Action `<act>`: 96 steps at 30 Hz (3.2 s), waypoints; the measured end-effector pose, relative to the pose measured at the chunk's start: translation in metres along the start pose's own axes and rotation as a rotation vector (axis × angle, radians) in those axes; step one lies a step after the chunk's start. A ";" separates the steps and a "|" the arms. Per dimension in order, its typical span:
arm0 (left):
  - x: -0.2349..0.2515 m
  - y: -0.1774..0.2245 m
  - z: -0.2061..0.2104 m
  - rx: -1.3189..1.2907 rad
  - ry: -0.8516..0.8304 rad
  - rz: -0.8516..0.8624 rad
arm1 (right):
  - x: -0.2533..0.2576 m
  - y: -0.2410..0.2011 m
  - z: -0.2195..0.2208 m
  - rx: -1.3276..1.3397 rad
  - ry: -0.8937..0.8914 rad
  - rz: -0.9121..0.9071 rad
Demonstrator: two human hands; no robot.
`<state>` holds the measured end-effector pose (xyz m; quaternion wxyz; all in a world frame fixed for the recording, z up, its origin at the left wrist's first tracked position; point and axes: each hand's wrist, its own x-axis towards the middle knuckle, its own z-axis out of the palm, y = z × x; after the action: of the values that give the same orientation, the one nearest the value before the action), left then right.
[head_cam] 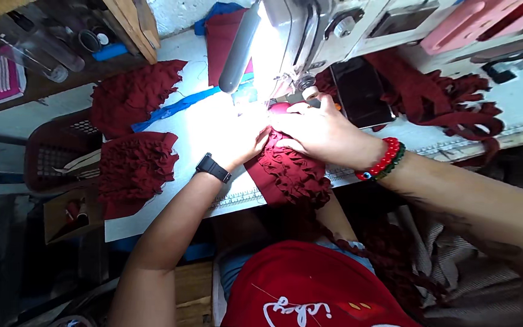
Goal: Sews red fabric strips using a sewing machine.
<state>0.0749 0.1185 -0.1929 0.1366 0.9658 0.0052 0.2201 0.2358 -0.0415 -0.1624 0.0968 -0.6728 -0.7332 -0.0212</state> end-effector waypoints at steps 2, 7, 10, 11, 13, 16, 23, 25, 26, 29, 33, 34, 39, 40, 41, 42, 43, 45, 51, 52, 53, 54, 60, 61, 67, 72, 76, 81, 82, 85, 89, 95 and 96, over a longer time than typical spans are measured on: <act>0.002 -0.001 -0.001 -0.001 -0.020 -0.017 | 0.001 0.002 0.002 -0.008 0.015 -0.002; 0.005 -0.008 0.001 0.020 -0.001 -0.039 | 0.005 0.004 0.000 0.011 0.003 0.019; 0.006 -0.013 0.003 -0.006 0.010 -0.052 | 0.007 0.005 0.002 -0.003 0.005 0.026; 0.006 -0.014 0.004 -0.015 0.020 -0.051 | 0.008 0.006 0.002 -0.009 0.020 0.023; 0.007 -0.015 0.003 0.001 0.028 -0.065 | 0.009 0.005 0.003 -0.009 0.027 0.034; 0.010 -0.017 0.002 0.015 0.023 -0.104 | 0.011 0.005 0.008 0.001 0.048 0.061; 0.015 -0.021 0.002 0.027 0.026 -0.181 | 0.013 0.011 0.022 0.014 0.139 0.100; 0.015 -0.017 -0.002 0.004 0.001 -0.227 | 0.012 0.008 0.023 0.007 0.139 0.123; 0.014 -0.012 -0.004 -0.019 0.012 -0.241 | 0.011 0.006 0.023 -0.007 0.146 0.132; 0.005 0.001 -0.003 -0.133 0.046 -0.177 | 0.007 0.000 0.017 -0.007 0.145 0.170; -0.004 0.001 0.004 -0.027 -0.005 -0.024 | -0.003 -0.014 0.012 -0.001 0.173 0.189; -0.004 0.000 0.003 -0.003 -0.019 -0.008 | -0.005 -0.017 0.010 -0.024 0.182 0.175; -0.004 0.000 0.004 0.023 -0.013 -0.038 | -0.018 -0.030 0.012 0.007 0.170 0.140; -0.003 -0.001 0.004 -0.006 -0.016 -0.076 | -0.018 -0.031 0.010 0.034 0.148 0.168; -0.002 -0.002 0.003 -0.035 -0.025 -0.107 | -0.017 -0.033 0.007 0.076 0.113 0.212; -0.001 -0.002 0.001 -0.062 -0.040 -0.123 | -0.014 -0.033 0.003 0.119 0.075 0.264; 0.000 -0.003 0.000 -0.076 -0.047 -0.133 | -0.010 -0.032 0.000 0.173 0.056 0.308; 0.000 -0.001 0.001 -0.083 -0.045 -0.143 | -0.006 -0.030 -0.006 0.274 0.039 0.372; 0.004 0.002 -0.005 -0.105 -0.083 -0.185 | 0.007 -0.019 -0.012 0.324 -0.075 0.450; 0.004 0.002 -0.004 -0.112 -0.056 -0.186 | 0.008 -0.018 -0.013 0.334 -0.069 0.467; 0.004 0.002 -0.003 -0.111 -0.036 -0.188 | 0.008 -0.018 -0.015 0.355 -0.060 0.477; 0.004 0.002 -0.002 -0.112 -0.038 -0.194 | 0.008 -0.017 -0.016 0.387 -0.063 0.484; 0.004 0.001 0.002 -0.091 -0.032 -0.173 | 0.011 -0.010 -0.022 0.721 -0.153 0.587; 0.004 0.001 0.003 -0.099 -0.021 -0.160 | 0.011 -0.010 -0.024 0.791 -0.182 0.615; 0.007 0.004 0.000 -0.124 -0.007 -0.210 | 0.014 -0.012 -0.023 1.022 -0.182 0.679; 0.006 0.005 0.000 -0.166 0.070 -0.209 | 0.011 -0.015 -0.018 1.013 -0.141 0.766; 0.005 0.002 0.004 -0.145 0.026 -0.194 | 0.008 -0.010 -0.013 0.889 -0.131 0.693; 0.007 0.005 -0.002 -0.120 -0.030 -0.247 | 0.010 -0.009 -0.014 0.788 -0.132 0.616; 0.007 0.005 -0.002 -0.108 -0.032 -0.245 | 0.011 -0.009 -0.015 0.782 -0.145 0.622; 0.008 0.002 0.000 -0.098 -0.034 -0.220 | 0.013 -0.009 -0.017 0.802 -0.171 0.664; 0.006 0.000 0.002 -0.102 -0.038 -0.209 | 0.014 -0.012 -0.021 0.742 -0.134 0.660; 0.007 0.001 0.005 -0.096 -0.033 -0.200 | 0.014 -0.009 -0.019 0.760 -0.122 0.650; 0.007 0.000 0.006 -0.104 -0.025 -0.197 | 0.015 -0.010 -0.020 0.824 -0.135 0.671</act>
<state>0.0838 0.1175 -0.1947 0.2074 0.9549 0.0869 0.1937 0.2271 -0.0314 -0.1389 0.3070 -0.7762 -0.4300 0.3440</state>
